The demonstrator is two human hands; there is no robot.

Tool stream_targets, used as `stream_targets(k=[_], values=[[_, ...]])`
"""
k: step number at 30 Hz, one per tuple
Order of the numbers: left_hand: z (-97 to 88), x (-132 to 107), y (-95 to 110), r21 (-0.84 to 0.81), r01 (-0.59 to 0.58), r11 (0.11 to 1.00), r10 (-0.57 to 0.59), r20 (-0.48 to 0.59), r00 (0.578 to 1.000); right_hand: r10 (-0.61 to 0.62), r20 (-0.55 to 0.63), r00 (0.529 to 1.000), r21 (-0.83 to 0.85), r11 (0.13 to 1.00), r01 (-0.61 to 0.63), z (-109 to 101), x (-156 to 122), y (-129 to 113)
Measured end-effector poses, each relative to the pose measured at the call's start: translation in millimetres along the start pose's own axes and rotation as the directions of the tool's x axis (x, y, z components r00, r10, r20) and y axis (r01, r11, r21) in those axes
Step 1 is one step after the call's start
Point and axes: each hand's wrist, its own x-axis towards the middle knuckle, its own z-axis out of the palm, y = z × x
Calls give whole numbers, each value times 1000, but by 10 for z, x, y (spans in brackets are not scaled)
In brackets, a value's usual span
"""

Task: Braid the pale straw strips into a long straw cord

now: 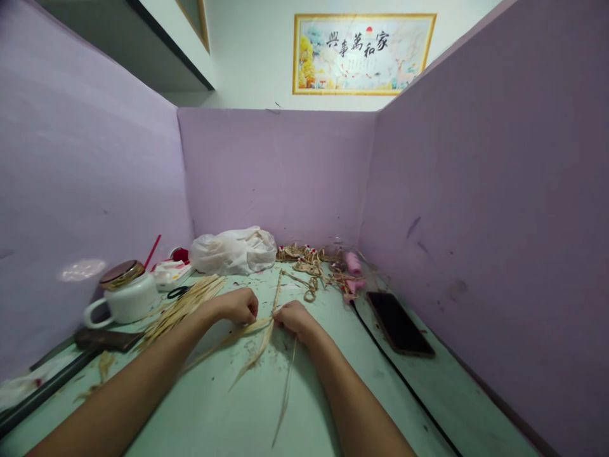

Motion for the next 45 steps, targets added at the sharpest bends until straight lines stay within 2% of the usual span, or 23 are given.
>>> stream_targets(k=[5,9,12,15,19,28,34,39,45], values=[[83,-6,79,55,31,998,-29,-27,999,0,-14,1000,-8,1000,0,1,-9,-17],[84,8,72,89,50,995,-41,-98,994,7,3,1000,-8,1000,-7,-1,-7,-20],[53,7,60,-100,15,995,-18,-35,999,3,9,1000,6,1000,-3,-1,-4,-14],[25,-16,76,-321,6,947,12,52,999,1,10,1000,5,1000,-1,1,-4,-14],[24,-60,136,-418,25,908,18,98,995,4,9,1000,2,1000,-4,3,-19,-35],[44,-72,166,-385,4,923,23,67,998,21,12,1000,46,999,-21,-8,-46,-58],[95,-4,176,-285,-14,958,16,4,1000,13,20,1000,67,998,-14,-8,-10,-26],[91,12,127,-327,-21,945,11,-33,999,12,36,999,65,998,-14,-14,2,-9],[84,-16,144,-349,36,936,-30,24,999,19,27,999,46,999,-21,-12,-18,-28]])
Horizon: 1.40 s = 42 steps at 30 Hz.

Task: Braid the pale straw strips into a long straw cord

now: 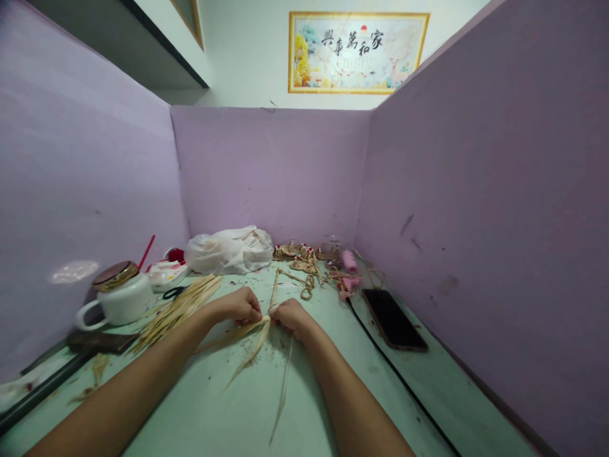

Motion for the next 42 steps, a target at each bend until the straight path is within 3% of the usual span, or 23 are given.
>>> stream_targets(k=[4,11,14,22,26,38,40,42], values=[[37,10,7,39,0,999,1,-37,999,-6,5,1000,23,1000,6,0,-11,-9],[33,70,-45,90,-192,977,203,-128,971,0,8,1000,29,1000,0,-7,8,5],[44,87,-57,147,-191,970,212,-142,967,1,7,1000,31,1000,-1,-8,14,10],[52,70,-31,5,-30,1000,30,-32,999,6,18,1000,46,999,-7,-7,5,10],[74,45,-10,-68,-22,997,23,16,1000,2,6,1000,57,998,-3,-5,12,17],[226,122,44,-206,127,970,-153,-114,982,-5,50,999,117,993,0,-11,34,37],[208,149,52,-253,190,949,-216,-78,973,-11,47,999,117,993,5,-9,28,33],[181,185,48,-320,288,903,-293,34,956,-15,37,999,112,994,11,-6,12,18]])
